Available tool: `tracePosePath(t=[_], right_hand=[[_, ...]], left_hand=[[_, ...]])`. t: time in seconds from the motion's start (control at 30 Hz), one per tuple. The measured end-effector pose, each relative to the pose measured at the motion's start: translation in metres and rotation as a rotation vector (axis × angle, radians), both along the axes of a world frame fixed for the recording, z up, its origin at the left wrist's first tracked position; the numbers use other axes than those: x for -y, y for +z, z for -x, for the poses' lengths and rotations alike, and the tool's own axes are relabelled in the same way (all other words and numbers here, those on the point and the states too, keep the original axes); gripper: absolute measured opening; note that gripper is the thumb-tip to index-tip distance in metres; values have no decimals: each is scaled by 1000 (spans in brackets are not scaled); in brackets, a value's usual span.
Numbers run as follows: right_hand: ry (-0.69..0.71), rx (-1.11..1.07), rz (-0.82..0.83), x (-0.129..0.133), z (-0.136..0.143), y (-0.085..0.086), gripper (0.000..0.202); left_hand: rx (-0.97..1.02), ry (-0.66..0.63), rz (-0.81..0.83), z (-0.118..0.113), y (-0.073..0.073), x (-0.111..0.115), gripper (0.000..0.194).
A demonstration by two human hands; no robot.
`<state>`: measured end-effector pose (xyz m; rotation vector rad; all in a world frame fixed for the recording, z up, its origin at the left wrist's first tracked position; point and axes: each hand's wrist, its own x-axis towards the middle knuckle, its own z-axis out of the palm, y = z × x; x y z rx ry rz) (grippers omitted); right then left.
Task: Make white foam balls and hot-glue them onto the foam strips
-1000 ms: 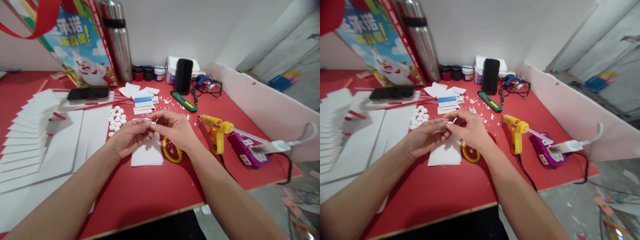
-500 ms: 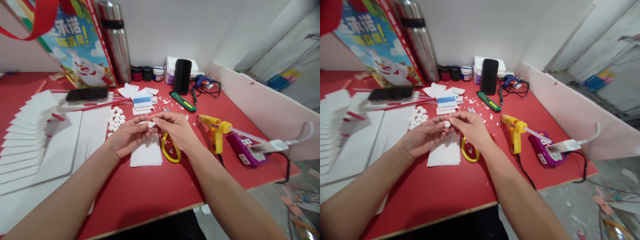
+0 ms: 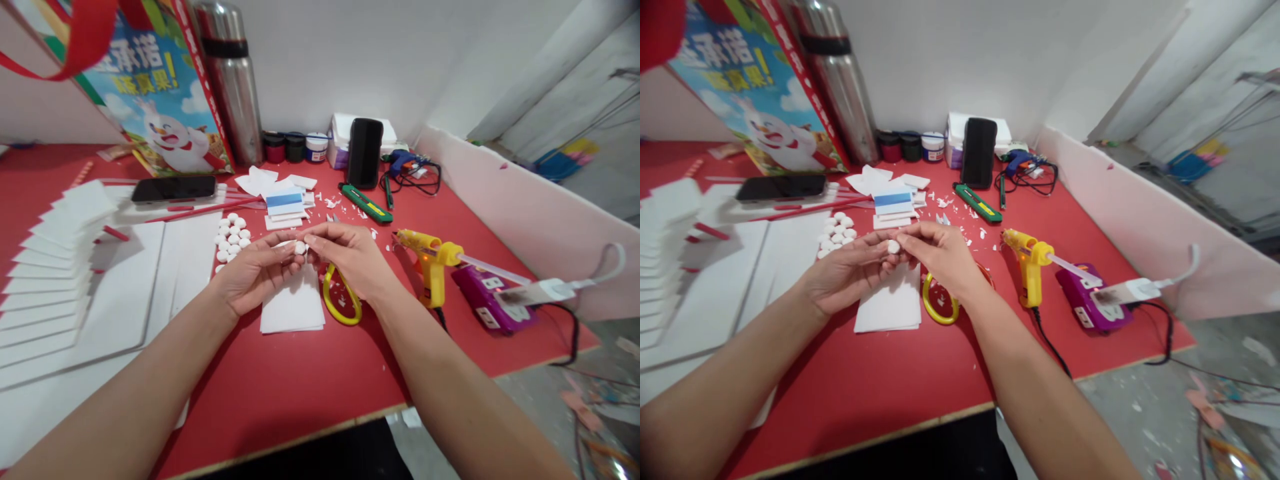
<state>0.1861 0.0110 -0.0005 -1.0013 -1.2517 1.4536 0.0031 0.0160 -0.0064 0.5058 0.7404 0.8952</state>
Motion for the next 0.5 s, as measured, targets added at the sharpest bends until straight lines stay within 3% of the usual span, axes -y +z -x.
tracePosePath(t=[0.27, 0.4, 0.5], right_hand=[[97, 61, -42, 1, 1, 5, 25], [-81, 58, -74, -1, -1, 5, 25], [-268, 33, -75, -5, -2, 3, 21]], left_hand=[[-14, -9, -58, 0, -2, -1, 29], [-57, 3, -114, 0, 0, 2, 36], [-146, 45, -259, -2, 0, 5, 35]])
